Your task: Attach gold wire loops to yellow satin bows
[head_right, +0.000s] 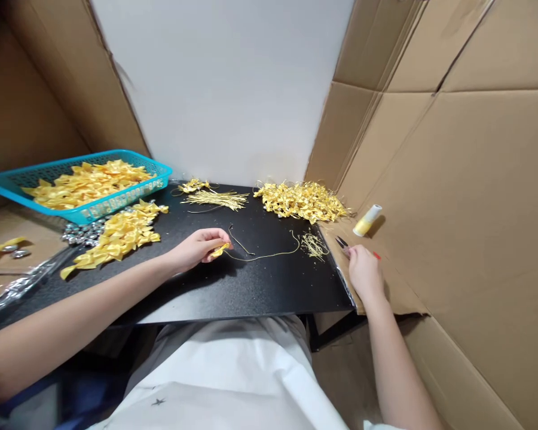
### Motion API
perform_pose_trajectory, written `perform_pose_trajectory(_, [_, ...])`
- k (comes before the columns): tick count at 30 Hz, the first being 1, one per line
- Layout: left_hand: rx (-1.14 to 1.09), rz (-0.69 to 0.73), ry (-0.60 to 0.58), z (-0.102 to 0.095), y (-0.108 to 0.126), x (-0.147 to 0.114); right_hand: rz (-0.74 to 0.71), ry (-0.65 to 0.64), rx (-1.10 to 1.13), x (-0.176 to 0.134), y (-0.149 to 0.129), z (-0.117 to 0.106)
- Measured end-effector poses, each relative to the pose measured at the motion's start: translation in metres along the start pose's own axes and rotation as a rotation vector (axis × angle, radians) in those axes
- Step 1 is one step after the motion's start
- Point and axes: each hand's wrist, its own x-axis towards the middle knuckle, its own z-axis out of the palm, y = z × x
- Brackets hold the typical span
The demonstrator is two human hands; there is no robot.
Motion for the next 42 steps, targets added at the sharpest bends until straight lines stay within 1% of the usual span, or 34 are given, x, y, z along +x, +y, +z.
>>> perform_pose_trajectory(1, [-0.004, 0.002, -0.008, 0.000, 0.000, 0.000, 0.009, -0.017, 0.134, -0.001, -0.012, -0.001])
perform_pose_trajectory(2, [-0.006, 0.004, -0.020, 0.001, 0.001, -0.001, -0.047, -0.060, 0.251, -0.003, -0.027, -0.003])
perform_pose_trajectory(4, [-0.008, 0.008, -0.047, 0.001, 0.001, -0.002, -0.255, -0.173, 0.406, -0.007, -0.063, -0.004])
perform_pose_trajectory(6, [-0.019, 0.007, -0.078, 0.001, 0.001, -0.003, -0.440, -0.287, 0.465, -0.013, -0.101, -0.003])
perform_pose_trajectory(8, [-0.063, 0.006, -0.106, 0.002, 0.001, -0.003, -0.582, -0.370, 0.498, -0.018, -0.135, 0.002])
perform_pose_trajectory(10, [-0.157, 0.010, -0.129, 0.003, 0.001, -0.003, -0.670, -0.381, 0.497, -0.024, -0.158, 0.011])
perform_pose_trajectory(12, [-0.290, 0.017, -0.141, 0.005, 0.000, -0.003, -0.744, -0.320, 0.494, -0.029, -0.171, 0.021])
perform_pose_trajectory(15, [-0.463, -0.016, -0.155, 0.007, 0.000, -0.004, -0.808, -0.190, 0.523, -0.033, -0.178, 0.034])
perform_pose_trajectory(17, [-0.520, -0.063, -0.166, 0.009, 0.000, -0.005, -0.841, -0.126, 0.492, -0.032, -0.180, 0.038])
perform_pose_trajectory(20, [-0.548, -0.105, -0.179, 0.009, 0.000, -0.006, -0.905, -0.070, 0.346, -0.026, -0.181, 0.036])
perform_pose_trajectory(23, [-0.535, -0.096, -0.188, 0.009, -0.001, -0.006, -0.951, -0.030, 0.229, -0.023, -0.180, 0.031])
perform_pose_trajectory(26, [-0.478, -0.046, -0.180, 0.009, -0.003, -0.004, -0.939, -0.004, 0.184, -0.024, -0.180, 0.027])
perform_pose_trajectory(28, [-0.414, 0.012, -0.152, 0.010, -0.004, -0.004, -0.910, -0.016, 0.161, -0.026, -0.180, 0.025])
perform_pose_trajectory(32, [-0.259, 0.132, -0.054, 0.014, -0.005, -0.005, -0.885, -0.067, 0.126, -0.029, -0.182, 0.019])
perform_pose_trajectory(36, [-0.081, 0.214, 0.022, 0.015, -0.003, -0.007, -0.896, -0.070, 0.093, -0.030, -0.182, 0.014])
perform_pose_trajectory(39, [0.036, 0.269, 0.045, 0.014, -0.002, -0.008, -0.907, -0.068, 0.079, -0.030, -0.183, 0.012])
perform_pose_trajectory(42, [0.095, 0.308, 0.039, 0.013, -0.001, -0.008, -0.906, -0.082, 0.065, -0.029, -0.183, 0.011])
